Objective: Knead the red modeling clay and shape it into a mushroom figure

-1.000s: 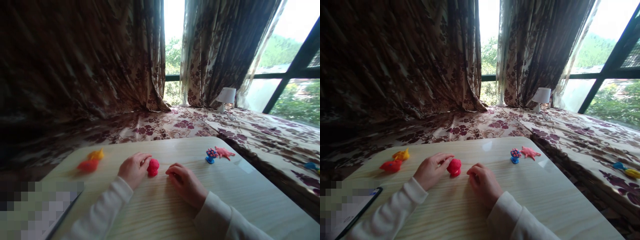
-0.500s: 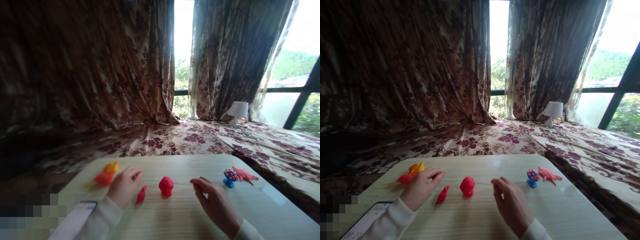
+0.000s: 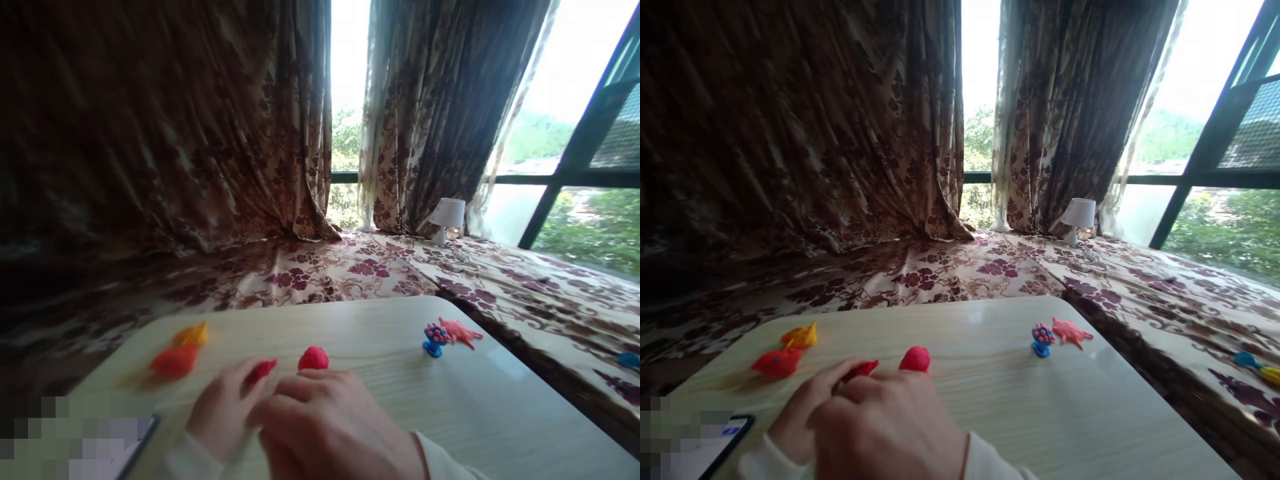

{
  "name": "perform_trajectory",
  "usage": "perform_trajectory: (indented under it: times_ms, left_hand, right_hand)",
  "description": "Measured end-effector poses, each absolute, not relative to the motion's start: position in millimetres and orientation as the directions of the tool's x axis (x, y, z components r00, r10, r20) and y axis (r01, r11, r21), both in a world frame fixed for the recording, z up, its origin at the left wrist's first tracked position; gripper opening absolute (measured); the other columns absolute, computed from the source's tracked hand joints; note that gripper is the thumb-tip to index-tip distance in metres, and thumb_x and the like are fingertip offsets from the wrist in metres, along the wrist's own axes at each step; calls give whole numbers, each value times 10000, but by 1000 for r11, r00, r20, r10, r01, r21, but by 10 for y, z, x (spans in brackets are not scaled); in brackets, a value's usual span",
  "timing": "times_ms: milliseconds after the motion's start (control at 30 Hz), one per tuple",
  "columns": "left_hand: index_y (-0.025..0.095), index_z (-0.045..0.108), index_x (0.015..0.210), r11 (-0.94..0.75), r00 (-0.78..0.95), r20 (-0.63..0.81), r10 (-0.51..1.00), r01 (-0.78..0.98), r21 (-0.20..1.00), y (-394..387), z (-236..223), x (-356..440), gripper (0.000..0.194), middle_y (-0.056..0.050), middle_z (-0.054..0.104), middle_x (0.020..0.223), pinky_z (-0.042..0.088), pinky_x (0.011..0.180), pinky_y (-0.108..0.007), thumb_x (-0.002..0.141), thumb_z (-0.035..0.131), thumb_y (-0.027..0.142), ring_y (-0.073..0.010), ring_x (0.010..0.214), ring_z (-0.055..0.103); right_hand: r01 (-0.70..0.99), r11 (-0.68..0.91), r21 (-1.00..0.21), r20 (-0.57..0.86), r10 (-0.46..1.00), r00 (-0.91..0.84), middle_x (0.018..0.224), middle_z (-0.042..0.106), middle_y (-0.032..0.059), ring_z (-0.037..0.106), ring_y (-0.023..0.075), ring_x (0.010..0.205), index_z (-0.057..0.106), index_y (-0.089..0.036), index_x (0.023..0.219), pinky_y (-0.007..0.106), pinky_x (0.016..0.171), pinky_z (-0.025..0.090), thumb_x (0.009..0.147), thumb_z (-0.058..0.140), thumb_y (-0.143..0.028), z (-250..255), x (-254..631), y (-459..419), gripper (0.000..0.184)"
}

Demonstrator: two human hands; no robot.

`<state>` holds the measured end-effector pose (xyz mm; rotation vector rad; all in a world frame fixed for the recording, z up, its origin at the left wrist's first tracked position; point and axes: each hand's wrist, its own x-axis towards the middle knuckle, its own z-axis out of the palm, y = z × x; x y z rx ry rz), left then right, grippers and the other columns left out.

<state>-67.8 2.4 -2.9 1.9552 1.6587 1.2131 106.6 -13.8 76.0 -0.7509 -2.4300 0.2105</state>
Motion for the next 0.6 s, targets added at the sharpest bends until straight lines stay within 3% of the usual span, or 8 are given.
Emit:
perform_trajectory:
  times_ms: [167,300,400,600]
  left_hand:
    - [209,652,950,-247,23,283,959,563,788,265,26,-687,249,-65,727,977,517,822,-343,750,559,323,-225,913,661]
    - [201,616,860,-141,184,89,979,291,946,89,240,-472,165,-48,723,864,513,780,-321,724,624,293,-208,841,662]
    - [185,630,747,-91,311,26,950,198,976,11,317,-331,105,-22,697,735,495,711,-289,723,646,286,-185,752,643]
    - [195,674,758,124,384,-82,920,-84,989,-18,236,-248,132,2,706,740,444,679,-237,678,714,293,-138,718,620]
  right_hand:
    - [521,675,-523,482,738,-472,930,653,47,613,170,840,606,-241,1049,253,754,466,834,456,-92,343,1307,0,302]
    - [430,711,-556,549,703,-453,1157,576,96,573,202,1010,493,-235,1238,287,859,460,792,544,-124,176,1432,-8,462]
    - [346,763,-546,592,644,-485,994,628,86,613,179,874,570,-241,1153,251,746,495,793,556,-120,141,1440,-8,379]
    - [324,745,-584,644,667,-374,747,645,42,611,141,627,660,-249,899,211,581,468,815,588,-202,73,1426,-20,120]
